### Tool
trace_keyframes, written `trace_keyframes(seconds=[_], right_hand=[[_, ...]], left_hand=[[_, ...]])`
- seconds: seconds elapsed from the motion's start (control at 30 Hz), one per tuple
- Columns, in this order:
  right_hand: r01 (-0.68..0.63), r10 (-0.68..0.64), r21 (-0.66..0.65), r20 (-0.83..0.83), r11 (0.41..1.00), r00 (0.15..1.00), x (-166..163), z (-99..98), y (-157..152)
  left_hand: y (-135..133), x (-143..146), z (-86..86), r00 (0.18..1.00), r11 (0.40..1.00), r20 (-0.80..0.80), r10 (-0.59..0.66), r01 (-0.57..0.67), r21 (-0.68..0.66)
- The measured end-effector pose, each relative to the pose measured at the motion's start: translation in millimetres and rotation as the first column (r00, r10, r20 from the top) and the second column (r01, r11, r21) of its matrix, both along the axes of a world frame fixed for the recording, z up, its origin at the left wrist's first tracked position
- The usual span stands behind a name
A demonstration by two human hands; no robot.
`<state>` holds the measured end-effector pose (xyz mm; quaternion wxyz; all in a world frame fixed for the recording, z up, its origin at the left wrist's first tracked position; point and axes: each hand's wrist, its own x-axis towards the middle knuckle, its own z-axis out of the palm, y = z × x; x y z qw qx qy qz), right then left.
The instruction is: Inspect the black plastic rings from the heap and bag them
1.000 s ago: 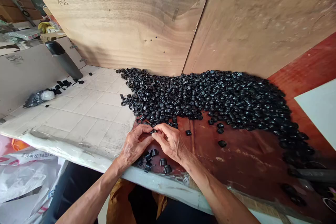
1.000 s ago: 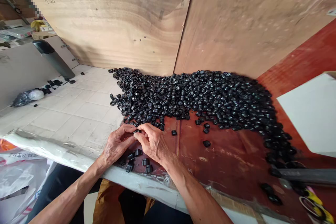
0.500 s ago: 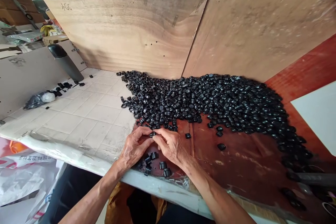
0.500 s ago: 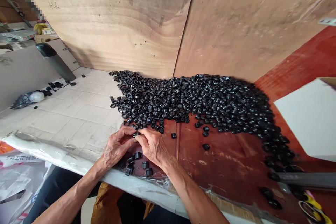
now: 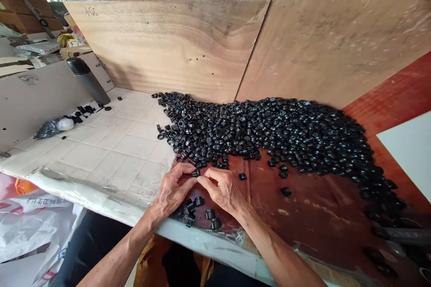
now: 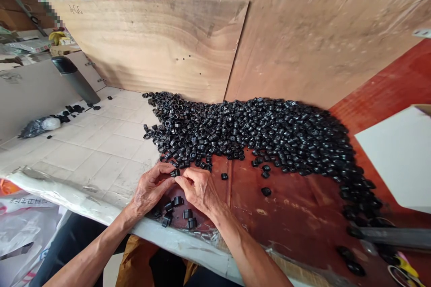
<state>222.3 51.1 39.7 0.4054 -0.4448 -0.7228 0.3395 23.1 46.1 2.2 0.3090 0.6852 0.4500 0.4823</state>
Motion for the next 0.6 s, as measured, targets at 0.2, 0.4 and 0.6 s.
trace_keyframes(seconds=[0.2,0.4,0.6], right_hand=[[-0.033,0.03,-0.04,-0.067,0.999,0.997,-0.4,-2.1,0.6],[0.007,-0.034,-0.292,-0.085,0.956,0.996,-4.0,-4.1,0.3],[0.151,-0.15,-0.272,0.022,0.951,0.988,-4.5,-18.2,5.3]], left_hand=[[1.7,1.0,1.2,0.998,0.996,-0.036,-0.045,0.048,0.071],[2.5,0.6,4.9,0.982,0.965,-0.174,-0.069,0.11,0.239],[-3.3,5.2,11.9,0.925,0.938,-0.32,-0.205,0.279,0.205]])
